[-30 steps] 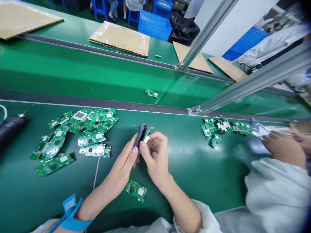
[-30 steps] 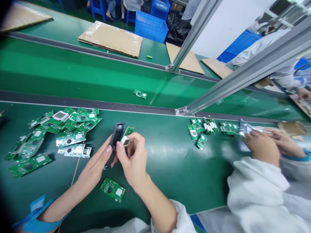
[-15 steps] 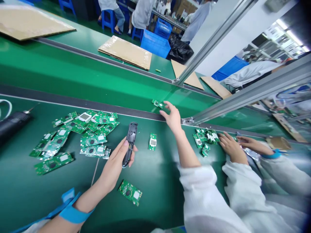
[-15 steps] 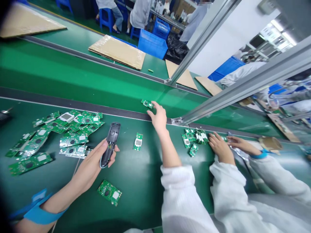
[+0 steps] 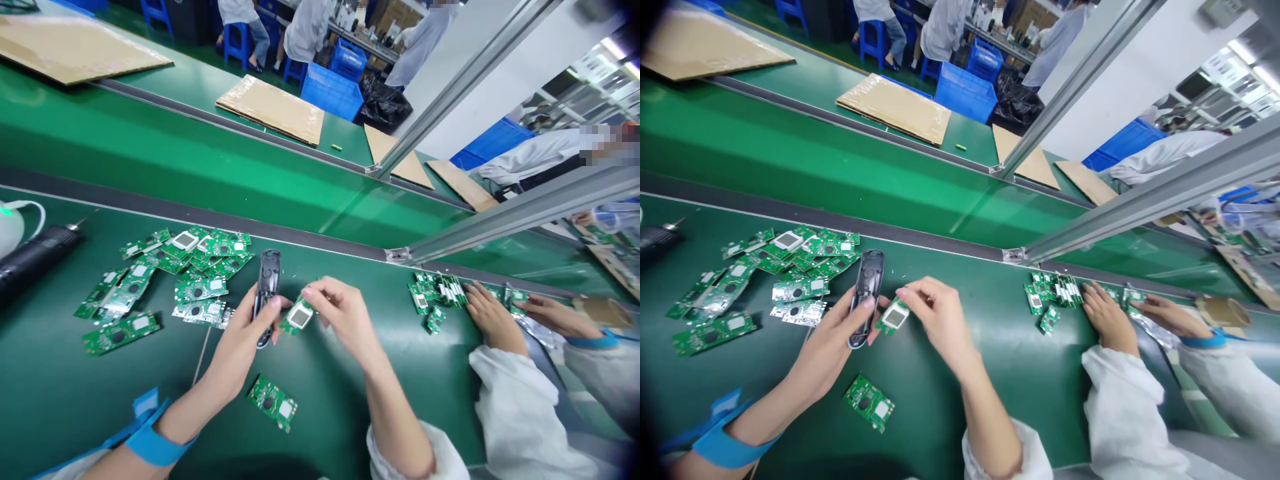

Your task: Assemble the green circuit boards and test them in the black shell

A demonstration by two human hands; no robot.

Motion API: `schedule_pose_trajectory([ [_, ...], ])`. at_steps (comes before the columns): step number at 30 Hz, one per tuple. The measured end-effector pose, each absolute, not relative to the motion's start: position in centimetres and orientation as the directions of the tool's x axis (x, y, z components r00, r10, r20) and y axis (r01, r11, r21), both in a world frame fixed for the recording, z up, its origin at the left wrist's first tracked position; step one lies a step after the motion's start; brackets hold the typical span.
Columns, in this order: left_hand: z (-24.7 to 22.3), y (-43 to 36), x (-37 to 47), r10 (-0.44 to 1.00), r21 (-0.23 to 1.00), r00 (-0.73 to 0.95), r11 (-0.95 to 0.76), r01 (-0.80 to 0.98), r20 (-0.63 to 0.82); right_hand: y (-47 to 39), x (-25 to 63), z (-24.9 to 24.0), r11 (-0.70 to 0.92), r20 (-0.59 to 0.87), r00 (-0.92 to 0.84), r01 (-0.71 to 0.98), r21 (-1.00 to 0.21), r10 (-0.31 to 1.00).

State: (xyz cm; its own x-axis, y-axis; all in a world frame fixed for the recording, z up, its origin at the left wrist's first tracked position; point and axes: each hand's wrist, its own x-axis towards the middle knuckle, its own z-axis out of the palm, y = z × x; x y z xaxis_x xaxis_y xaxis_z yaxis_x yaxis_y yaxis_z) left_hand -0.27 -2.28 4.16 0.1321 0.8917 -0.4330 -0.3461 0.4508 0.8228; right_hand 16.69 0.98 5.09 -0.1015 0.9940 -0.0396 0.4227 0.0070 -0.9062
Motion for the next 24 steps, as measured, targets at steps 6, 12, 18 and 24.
schedule_pose_trajectory([
  [6, 3.8, -2.5, -0.1, 0.897, 0.86, 0.184, 0.439, -0.26, -0.403, -1.6, 14.3, 2.8, -0.205, -0.212, 0.104, -0.079, -0.976, 0.972],
  [12, 3.9, -1.9, -0.2, 0.891, 0.845, 0.109, 0.452, -0.287, -0.44, -2.5, 14.4, 3.4, -0.269, -0.266, -0.045, -0.235, -0.934, 0.963],
  [18, 3.8, -2.0, -0.1, 0.872, 0.838, 0.09, 0.487, -0.245, -0.48, -2.8, 14.1, 3.1, -0.245, -0.248, -0.002, -0.161, -0.956, 0.969],
  [24, 3.5, -2.1, -0.2, 0.889, 0.848, 0.057, 0.452, -0.276, -0.455, -3.0, 13.4, 2.5, -0.148, -0.148, -0.006, -0.024, -0.989, 0.989],
])
